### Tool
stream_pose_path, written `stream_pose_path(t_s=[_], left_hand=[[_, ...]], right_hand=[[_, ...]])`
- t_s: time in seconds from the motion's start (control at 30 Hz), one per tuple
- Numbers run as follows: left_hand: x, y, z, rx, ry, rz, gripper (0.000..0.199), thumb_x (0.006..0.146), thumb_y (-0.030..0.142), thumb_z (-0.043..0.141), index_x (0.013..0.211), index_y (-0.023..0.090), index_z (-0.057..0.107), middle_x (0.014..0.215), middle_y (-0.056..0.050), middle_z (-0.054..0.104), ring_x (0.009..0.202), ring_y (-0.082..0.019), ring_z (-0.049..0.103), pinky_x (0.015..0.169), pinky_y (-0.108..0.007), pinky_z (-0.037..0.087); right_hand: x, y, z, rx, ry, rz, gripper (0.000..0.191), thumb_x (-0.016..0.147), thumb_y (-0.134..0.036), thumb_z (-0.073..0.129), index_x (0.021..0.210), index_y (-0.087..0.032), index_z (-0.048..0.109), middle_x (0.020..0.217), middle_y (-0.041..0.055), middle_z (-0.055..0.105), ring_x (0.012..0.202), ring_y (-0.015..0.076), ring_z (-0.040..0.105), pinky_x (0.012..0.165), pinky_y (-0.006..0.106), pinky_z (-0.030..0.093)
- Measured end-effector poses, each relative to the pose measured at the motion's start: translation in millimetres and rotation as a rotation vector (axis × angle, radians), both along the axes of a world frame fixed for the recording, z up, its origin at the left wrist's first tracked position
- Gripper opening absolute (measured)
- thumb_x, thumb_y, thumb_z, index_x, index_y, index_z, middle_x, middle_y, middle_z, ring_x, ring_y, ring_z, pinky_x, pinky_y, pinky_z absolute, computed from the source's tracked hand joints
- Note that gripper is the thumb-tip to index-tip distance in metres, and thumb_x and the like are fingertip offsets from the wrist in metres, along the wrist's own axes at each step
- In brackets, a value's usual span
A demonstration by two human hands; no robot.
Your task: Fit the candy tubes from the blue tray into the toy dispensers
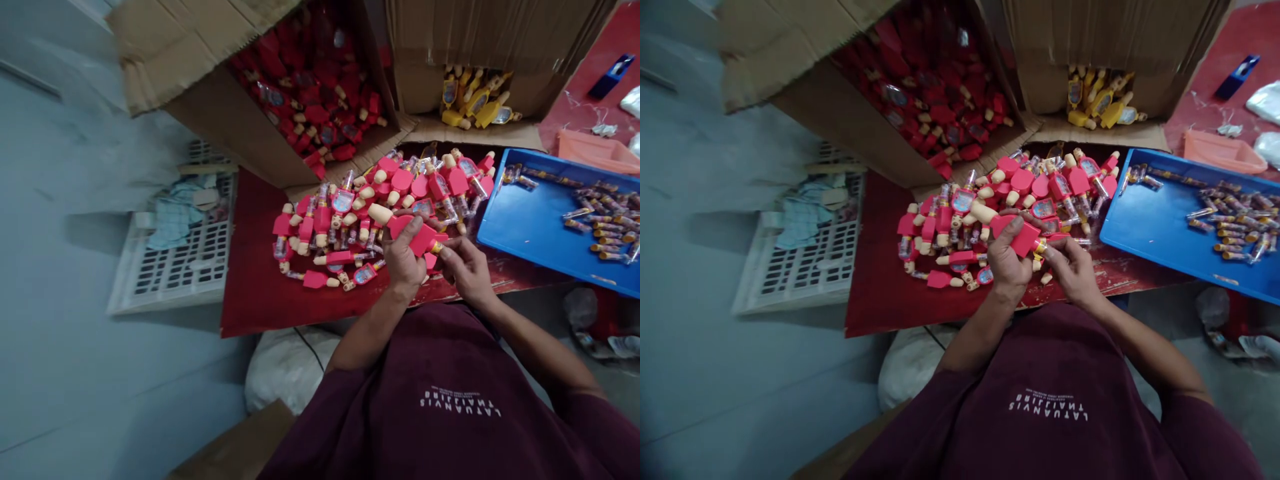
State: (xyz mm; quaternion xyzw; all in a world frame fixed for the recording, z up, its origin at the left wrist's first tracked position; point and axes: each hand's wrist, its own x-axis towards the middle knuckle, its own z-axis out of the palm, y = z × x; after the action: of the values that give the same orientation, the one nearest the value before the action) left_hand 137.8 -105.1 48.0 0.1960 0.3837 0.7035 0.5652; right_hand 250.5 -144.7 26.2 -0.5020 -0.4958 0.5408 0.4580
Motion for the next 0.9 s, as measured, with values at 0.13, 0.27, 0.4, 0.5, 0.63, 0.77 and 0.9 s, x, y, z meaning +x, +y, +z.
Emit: stream_pose_path(t_s=[0.13,0.27,0.4,0.5,0.63,0.77,0.9], left_hand=[[3.4,-3.5,2.1,0.025,0.009,-0.043,0.033,0.069,0.037,0.084,0.088,0.022,0.062,0.073,0.002,0.066,0.061,-0.015,0.066,0.068,-0.031,0.056],[5.7,-2.0,-0.3,-0.002,-0.069,-0.063,0.033,0.067,0.031,0.085,0.086,0.021,0.060,0.073,0.002,0.066,0.061,-0.015,0.067,0.068,-0.032,0.056],[7.8,-2.7,-2.8,-0.022,-0.106,-0.090,0.033,0.067,0.030,0.084,0.086,0.021,0.059,0.072,0.002,0.066,0.064,-0.017,0.069,0.069,-0.032,0.056],[9.0,-6.2,-3.0,-0.006,-0.085,-0.136,0.034,0.066,0.033,0.085,0.088,0.022,0.060,0.075,0.001,0.067,0.067,-0.019,0.070,0.071,-0.034,0.057],[3.3,-8.4,-2.9,-0.026,-0.043,-0.172,0.037,0.066,0.038,0.085,0.091,0.023,0.062,0.078,0.000,0.068,0.072,-0.020,0.071,0.075,-0.036,0.058],[-5.1,-7.1,-0.7,-0.012,-0.043,-0.136,0.033,0.069,0.034,0.084,0.091,0.023,0.062,0.078,0.001,0.067,0.073,-0.020,0.071,0.076,-0.038,0.058],[-4.8,-7.9,4.6,0.015,-0.042,-0.096,0.030,0.072,0.033,0.083,0.089,0.022,0.062,0.079,0.000,0.067,0.072,-0.019,0.071,0.076,-0.037,0.059]], right_hand=[[7.8,3.4,11.7,-0.423,0.217,0.216,0.052,0.091,-0.066,0.049,0.071,-0.018,0.056,0.049,-0.0004,0.055,0.033,0.0073,0.031,0.035,0.022,0.024],[15.3,-4.8,2.1,0.063,-0.199,-0.001,0.041,0.088,-0.058,0.062,0.091,-0.017,0.067,0.078,0.0063,0.069,0.060,0.0148,0.059,0.055,0.027,0.045],[13.1,-15.8,-10.4,0.385,-0.414,-0.160,0.040,0.078,-0.051,0.076,0.103,-0.022,0.066,0.094,0.0097,0.071,0.083,0.0228,0.064,0.075,0.036,0.052],[8.7,-17.4,-3.7,0.074,-0.145,-0.089,0.037,0.087,-0.058,0.065,0.089,-0.021,0.063,0.068,0.0026,0.062,0.055,0.0137,0.052,0.053,0.028,0.044],[6.0,-13.3,12.6,-0.393,0.244,0.169,0.051,0.091,-0.068,0.051,0.073,-0.020,0.055,0.050,-0.0050,0.044,0.037,0.0064,0.023,0.036,0.022,0.022],[6.6,-11.2,2.2,0.068,-0.199,0.035,0.045,0.088,-0.063,0.061,0.090,-0.019,0.067,0.072,0.0052,0.065,0.057,0.0147,0.054,0.054,0.028,0.046],[6.5,-10.5,-14.6,0.561,-0.614,-0.064,0.041,0.087,-0.049,0.070,0.114,-0.018,0.067,0.091,0.0124,0.071,0.077,0.0227,0.064,0.071,0.035,0.052]])
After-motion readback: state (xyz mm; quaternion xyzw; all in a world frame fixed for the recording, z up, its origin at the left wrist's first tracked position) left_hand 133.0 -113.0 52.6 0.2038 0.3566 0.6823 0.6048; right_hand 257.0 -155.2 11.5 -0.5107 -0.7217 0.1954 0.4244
